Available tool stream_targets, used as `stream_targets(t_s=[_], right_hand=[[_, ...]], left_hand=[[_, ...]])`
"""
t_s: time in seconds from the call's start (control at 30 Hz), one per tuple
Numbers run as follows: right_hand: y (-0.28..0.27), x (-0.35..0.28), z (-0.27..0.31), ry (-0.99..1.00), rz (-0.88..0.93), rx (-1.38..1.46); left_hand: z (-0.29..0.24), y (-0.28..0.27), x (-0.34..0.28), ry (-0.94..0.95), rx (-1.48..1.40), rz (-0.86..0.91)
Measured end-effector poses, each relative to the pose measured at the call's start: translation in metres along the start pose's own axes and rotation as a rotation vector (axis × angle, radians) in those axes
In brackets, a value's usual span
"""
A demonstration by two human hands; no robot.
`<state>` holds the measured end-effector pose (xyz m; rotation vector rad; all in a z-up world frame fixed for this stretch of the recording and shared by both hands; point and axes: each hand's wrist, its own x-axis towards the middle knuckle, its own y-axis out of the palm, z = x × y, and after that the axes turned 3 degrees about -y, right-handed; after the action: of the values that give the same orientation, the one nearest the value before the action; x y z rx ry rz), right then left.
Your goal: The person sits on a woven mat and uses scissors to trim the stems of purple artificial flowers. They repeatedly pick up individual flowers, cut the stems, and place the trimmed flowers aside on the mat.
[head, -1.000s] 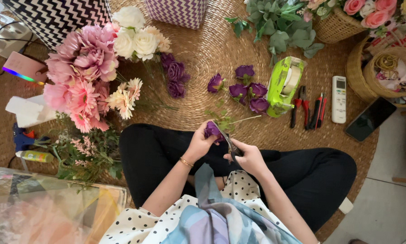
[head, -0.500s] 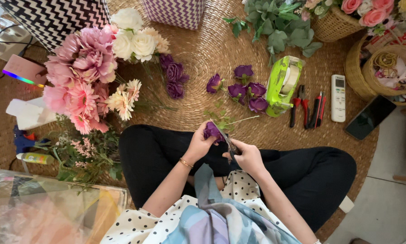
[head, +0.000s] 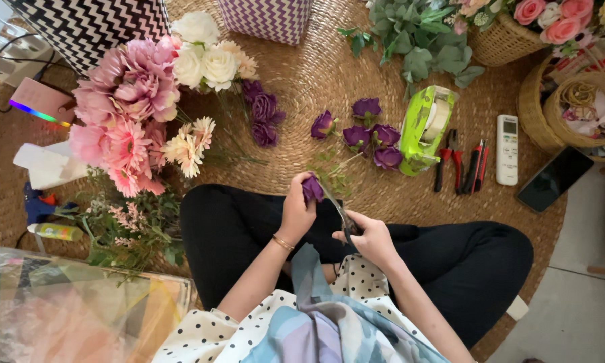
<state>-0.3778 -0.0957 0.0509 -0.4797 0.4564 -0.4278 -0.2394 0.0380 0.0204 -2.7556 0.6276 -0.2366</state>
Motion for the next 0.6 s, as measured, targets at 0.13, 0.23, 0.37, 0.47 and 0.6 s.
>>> stream_targets(t_s=[0.13,0.23,0.37,0.47,0.6], right_hand=[[0.007,0.003,-0.014,0.024,0.034,0.053],[0.016,0.007,-0.026,0.027,0.072,0.204],[0.014,0.005,-0.022,0.1,0.209,0.595],[0.012,0.003,-0.021,0.096,0.248,0.667],[0.014,0.006,-0.027,0.069,0.235,0.634]], left_hand=[[0.001,0.005,-0.006,0.099,0.119,-0.029],[-0.002,0.006,-0.005,0.182,0.148,-0.062],[0.013,0.011,-0.006,0.174,0.124,-0.068],[0.019,0.012,-0.009,0.168,0.134,-0.08],[0.003,0.011,-0.008,0.191,0.229,-0.076]])
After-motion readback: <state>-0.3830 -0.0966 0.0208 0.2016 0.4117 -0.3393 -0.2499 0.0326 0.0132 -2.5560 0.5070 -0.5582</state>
